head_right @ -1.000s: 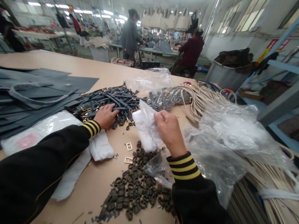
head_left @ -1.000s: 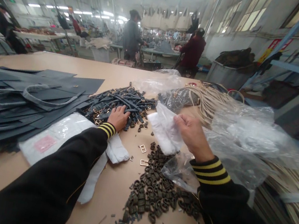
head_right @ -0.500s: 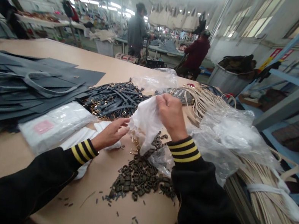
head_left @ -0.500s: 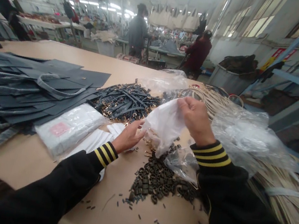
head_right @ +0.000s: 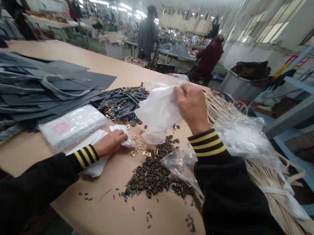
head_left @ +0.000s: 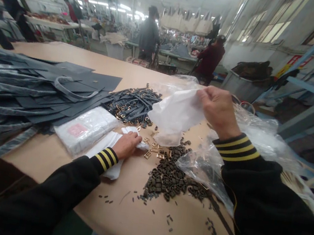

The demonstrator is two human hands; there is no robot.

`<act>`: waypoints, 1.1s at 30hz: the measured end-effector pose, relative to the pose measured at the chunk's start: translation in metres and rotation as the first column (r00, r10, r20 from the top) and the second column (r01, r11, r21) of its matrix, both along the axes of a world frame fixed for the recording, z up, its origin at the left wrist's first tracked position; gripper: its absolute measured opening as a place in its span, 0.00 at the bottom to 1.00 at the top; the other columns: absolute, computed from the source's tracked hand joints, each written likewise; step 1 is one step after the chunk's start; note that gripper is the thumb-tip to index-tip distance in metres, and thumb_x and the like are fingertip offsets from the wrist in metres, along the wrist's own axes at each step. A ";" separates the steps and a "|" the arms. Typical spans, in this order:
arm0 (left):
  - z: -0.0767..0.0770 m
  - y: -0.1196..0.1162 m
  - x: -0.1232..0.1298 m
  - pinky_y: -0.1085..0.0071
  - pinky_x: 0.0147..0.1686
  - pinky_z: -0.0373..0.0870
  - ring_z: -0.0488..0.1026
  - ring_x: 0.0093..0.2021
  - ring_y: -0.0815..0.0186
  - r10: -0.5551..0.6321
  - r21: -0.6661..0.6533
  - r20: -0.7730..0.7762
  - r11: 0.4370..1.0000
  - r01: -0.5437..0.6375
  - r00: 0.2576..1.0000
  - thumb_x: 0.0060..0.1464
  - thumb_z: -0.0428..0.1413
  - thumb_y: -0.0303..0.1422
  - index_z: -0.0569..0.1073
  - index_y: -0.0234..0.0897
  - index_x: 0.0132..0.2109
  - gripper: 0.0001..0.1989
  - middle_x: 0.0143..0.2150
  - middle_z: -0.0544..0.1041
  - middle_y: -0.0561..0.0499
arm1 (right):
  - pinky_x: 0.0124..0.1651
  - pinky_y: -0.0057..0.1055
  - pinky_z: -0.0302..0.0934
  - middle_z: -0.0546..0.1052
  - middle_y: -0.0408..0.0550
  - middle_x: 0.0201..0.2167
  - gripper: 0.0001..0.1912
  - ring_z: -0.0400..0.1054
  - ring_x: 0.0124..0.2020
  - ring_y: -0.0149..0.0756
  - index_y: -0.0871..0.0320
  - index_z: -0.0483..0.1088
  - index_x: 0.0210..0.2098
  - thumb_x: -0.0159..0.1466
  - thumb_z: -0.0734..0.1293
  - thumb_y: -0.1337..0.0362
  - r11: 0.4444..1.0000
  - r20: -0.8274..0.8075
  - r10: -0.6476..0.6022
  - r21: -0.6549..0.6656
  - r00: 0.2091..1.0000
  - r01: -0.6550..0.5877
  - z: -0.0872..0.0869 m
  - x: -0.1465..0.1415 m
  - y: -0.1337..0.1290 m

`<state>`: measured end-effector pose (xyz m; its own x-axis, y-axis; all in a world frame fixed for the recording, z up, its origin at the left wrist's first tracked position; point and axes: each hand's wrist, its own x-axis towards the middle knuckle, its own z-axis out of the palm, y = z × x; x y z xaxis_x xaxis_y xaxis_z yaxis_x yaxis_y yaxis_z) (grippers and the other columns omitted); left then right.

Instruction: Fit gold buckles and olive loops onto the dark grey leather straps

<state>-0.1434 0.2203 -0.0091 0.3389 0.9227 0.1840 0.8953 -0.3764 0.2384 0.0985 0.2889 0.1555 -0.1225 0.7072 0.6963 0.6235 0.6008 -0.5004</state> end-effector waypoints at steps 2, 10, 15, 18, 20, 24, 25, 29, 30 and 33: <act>0.004 0.004 -0.003 0.66 0.37 0.62 0.63 0.36 0.63 -0.024 0.011 0.022 1.000 0.024 0.999 0.42 0.46 0.19 0.65 0.35 0.33 0.11 0.34 0.67 0.47 | 0.27 0.28 0.48 0.62 0.42 0.18 0.11 0.55 0.21 0.29 0.61 0.64 0.22 0.59 0.57 0.65 0.989 0.004 -0.129 0.071 0.992 0.128 -0.004 0.002 -0.002; 0.005 -0.028 0.013 0.67 0.37 0.62 0.62 0.37 0.63 -0.158 0.036 0.057 0.987 0.156 0.986 0.47 0.45 0.22 0.64 0.36 0.33 0.07 0.36 0.67 0.46 | 0.32 0.33 0.54 0.71 0.53 0.26 0.07 0.63 0.29 0.41 0.61 0.67 0.30 0.56 0.58 0.67 0.966 0.254 -0.246 -0.019 0.935 0.260 -0.068 0.021 0.003; -0.007 -0.060 0.011 0.66 0.40 0.62 0.65 0.40 0.63 -0.088 -0.181 0.391 0.969 0.170 0.916 0.46 0.52 0.30 0.66 0.36 0.35 0.06 0.41 0.68 0.45 | 0.35 0.38 0.55 0.71 0.56 0.28 0.08 0.64 0.32 0.44 0.61 0.67 0.32 0.54 0.59 0.67 0.868 0.268 -0.454 -0.083 0.850 0.489 -0.088 0.071 0.026; -0.009 -0.060 0.006 0.66 0.36 0.64 0.67 0.33 0.64 0.303 -0.353 0.571 0.930 -0.105 0.763 0.47 0.50 0.32 0.66 0.35 0.34 0.06 0.32 0.70 0.48 | 0.41 0.42 0.55 0.68 0.62 0.40 0.15 0.60 0.42 0.49 0.64 0.63 0.41 0.54 0.60 0.66 0.864 0.253 -0.493 0.035 0.832 0.502 -0.091 0.066 0.018; -0.010 -0.054 0.007 0.67 0.30 0.65 0.68 0.28 0.65 0.408 -0.419 0.589 0.892 -0.168 0.698 0.48 0.47 0.32 0.67 0.35 0.33 0.07 0.26 0.69 0.51 | 0.43 0.42 0.55 0.66 0.62 0.44 0.16 0.59 0.45 0.47 0.64 0.61 0.44 0.56 0.59 0.65 0.940 0.279 -0.334 0.036 0.900 0.338 -0.098 0.036 -0.003; -0.011 -0.040 0.016 0.71 0.25 0.65 0.68 0.25 0.68 0.479 -0.492 0.643 0.856 -0.158 0.597 0.48 0.45 0.30 0.66 0.34 0.35 0.08 0.27 0.69 0.50 | 0.39 0.34 0.58 0.71 0.54 0.36 0.13 0.64 0.36 0.39 0.60 0.64 0.40 0.58 0.60 0.60 0.849 0.371 0.395 -0.496 0.840 -0.181 -0.129 -0.047 -0.058; -0.012 -0.038 0.019 0.72 0.25 0.66 0.68 0.26 0.68 0.498 -0.507 0.660 0.848 -0.156 0.562 0.48 0.45 0.29 0.66 0.33 0.36 0.08 0.29 0.70 0.49 | 0.38 0.35 0.58 0.71 0.55 0.35 0.15 0.64 0.37 0.42 0.61 0.65 0.38 0.54 0.63 0.58 0.832 0.376 0.412 -0.526 0.830 -0.175 -0.138 -0.064 -0.068; -0.016 -0.037 0.024 0.72 0.27 0.66 0.69 0.28 0.69 0.559 -0.555 0.716 0.819 -0.144 0.418 0.46 0.48 0.28 0.66 0.32 0.36 0.07 0.31 0.71 0.48 | 0.37 0.38 0.56 0.72 0.61 0.35 0.05 0.64 0.38 0.49 0.60 0.67 0.30 0.52 0.64 0.66 0.816 0.348 0.368 -0.565 0.862 -0.121 -0.164 -0.089 -0.079; -0.017 -0.038 0.025 0.72 0.28 0.66 0.68 0.28 0.69 0.570 -0.564 0.730 0.814 -0.140 0.377 0.46 0.49 0.28 0.66 0.32 0.35 0.07 0.31 0.71 0.48 | 0.37 0.38 0.56 0.72 0.61 0.33 0.03 0.64 0.37 0.48 0.60 0.67 0.27 0.52 0.62 0.69 0.808 0.328 0.356 -0.578 0.875 -0.112 -0.167 -0.087 -0.075; -0.014 -0.040 0.030 0.72 0.30 0.66 0.69 0.29 0.69 0.590 -0.589 0.773 0.804 -0.082 0.234 0.46 0.52 0.29 0.67 0.32 0.34 0.06 0.30 0.72 0.48 | 0.35 0.36 0.55 0.72 0.58 0.26 0.07 0.66 0.32 0.44 0.62 0.66 0.23 0.55 0.59 0.70 0.779 0.235 0.327 -0.615 0.915 -0.121 -0.168 -0.074 -0.060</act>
<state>-0.1136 0.1799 -0.0231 -0.1744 0.9554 -0.2383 0.0097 0.2436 0.9698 0.0244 0.2292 -0.0125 -0.4653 0.8831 0.0604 0.6905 0.4049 -0.5994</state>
